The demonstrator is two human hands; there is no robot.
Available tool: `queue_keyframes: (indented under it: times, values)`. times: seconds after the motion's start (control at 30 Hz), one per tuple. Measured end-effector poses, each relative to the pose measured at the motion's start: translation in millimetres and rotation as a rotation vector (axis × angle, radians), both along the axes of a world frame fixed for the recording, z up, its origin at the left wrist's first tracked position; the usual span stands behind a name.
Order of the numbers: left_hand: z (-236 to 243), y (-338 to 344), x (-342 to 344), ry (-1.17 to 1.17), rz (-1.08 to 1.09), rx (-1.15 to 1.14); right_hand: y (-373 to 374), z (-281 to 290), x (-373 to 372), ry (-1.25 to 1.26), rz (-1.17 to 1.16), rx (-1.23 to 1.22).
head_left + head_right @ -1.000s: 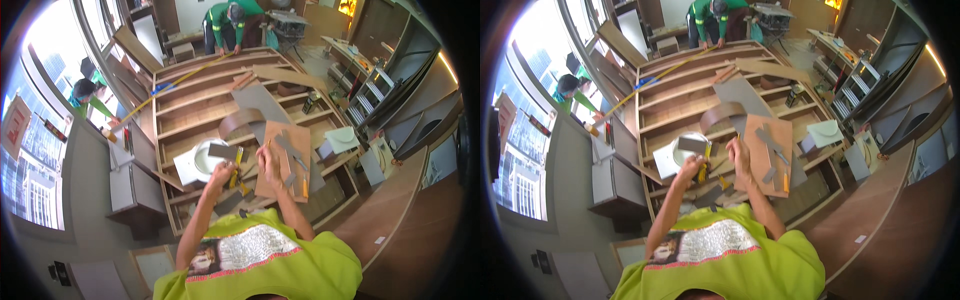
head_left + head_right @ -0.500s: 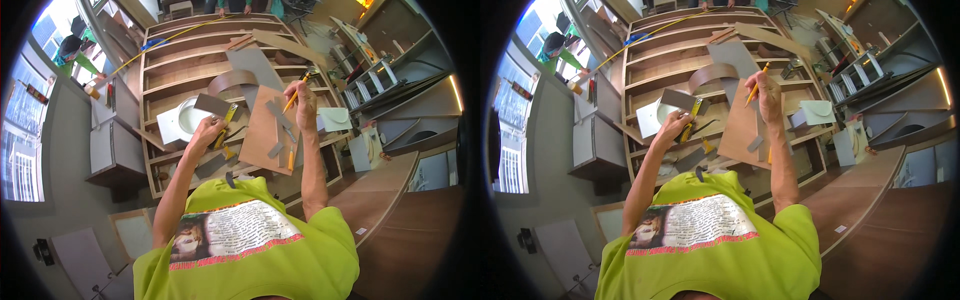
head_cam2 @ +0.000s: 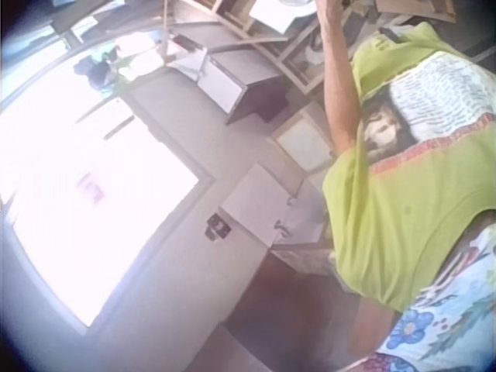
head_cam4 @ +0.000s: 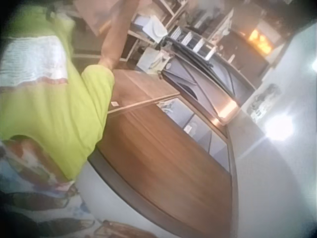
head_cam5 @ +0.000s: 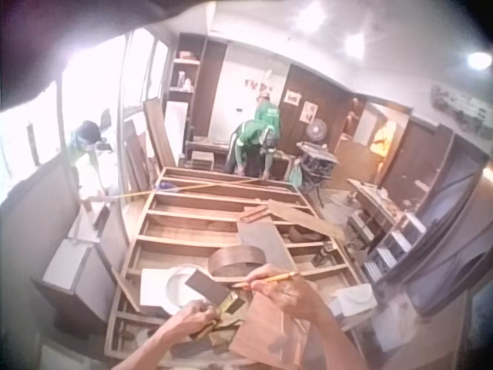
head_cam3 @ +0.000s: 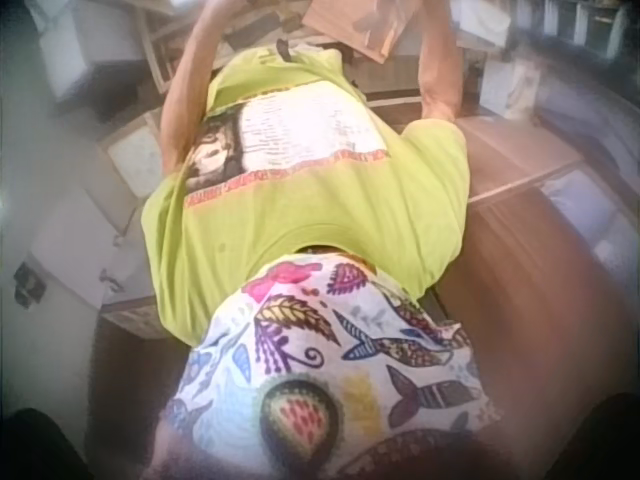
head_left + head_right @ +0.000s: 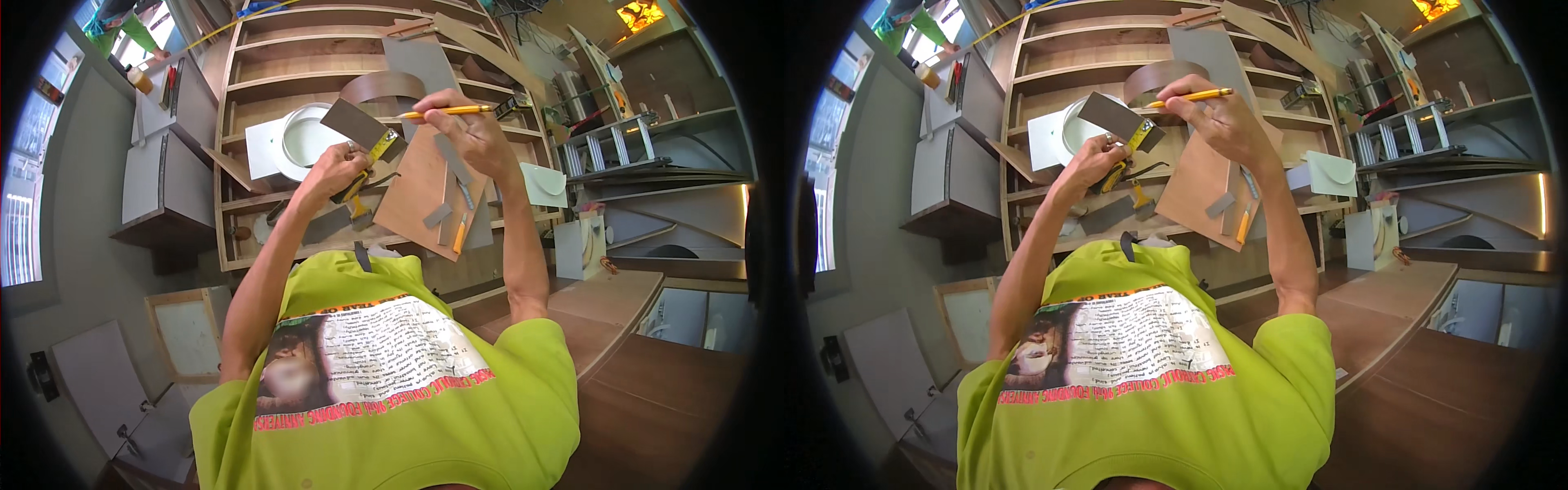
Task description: The person measures strips of laminate material using a tape measure and pencil, then cuts the pieces using a utility knife. The person then fits the cut pieces against a wooden frame in a renovation environment.
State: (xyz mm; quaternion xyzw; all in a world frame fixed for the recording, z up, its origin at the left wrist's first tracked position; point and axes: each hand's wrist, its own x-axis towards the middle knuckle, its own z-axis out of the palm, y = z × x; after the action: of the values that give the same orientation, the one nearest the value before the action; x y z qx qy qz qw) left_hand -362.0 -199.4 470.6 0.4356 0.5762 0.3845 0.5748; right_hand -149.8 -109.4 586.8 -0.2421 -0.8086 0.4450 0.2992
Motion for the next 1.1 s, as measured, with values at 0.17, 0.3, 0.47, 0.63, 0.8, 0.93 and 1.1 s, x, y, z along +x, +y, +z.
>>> queue_keyframes:
  times: [0.17, 0.3, 0.47, 0.63, 0.8, 0.93, 1.1]
  values:
    - [-1, -1, -5, -0.048, 0.017, -0.001, 13, 8, -16, -0.22, 0.114, 0.103]
    - [0, -1, -9, -0.029, 0.007, -0.011, 25, -1, -25, -0.227, 0.179, 0.045]
    - [18, -5, -13, -0.019, 0.011, -0.034, 35, -14, -31, -0.051, 0.202, -0.12]
    - [14, -8, -20, -0.037, 0.035, -0.007, 35, -30, -40, -0.033, 0.133, -0.164]
    - [-26, -5, -33, 0.042, 0.057, 0.004, 18, -70, -51, 0.054, 0.065, -0.21]
    - [6, -19, -25, -0.019, 0.091, 0.082, 0, -84, -37, 0.069, -0.127, -0.296]
    - [-11, -39, -34, -0.156, 0.157, -0.001, -12, -101, -58, 0.089, -0.049, -0.347]
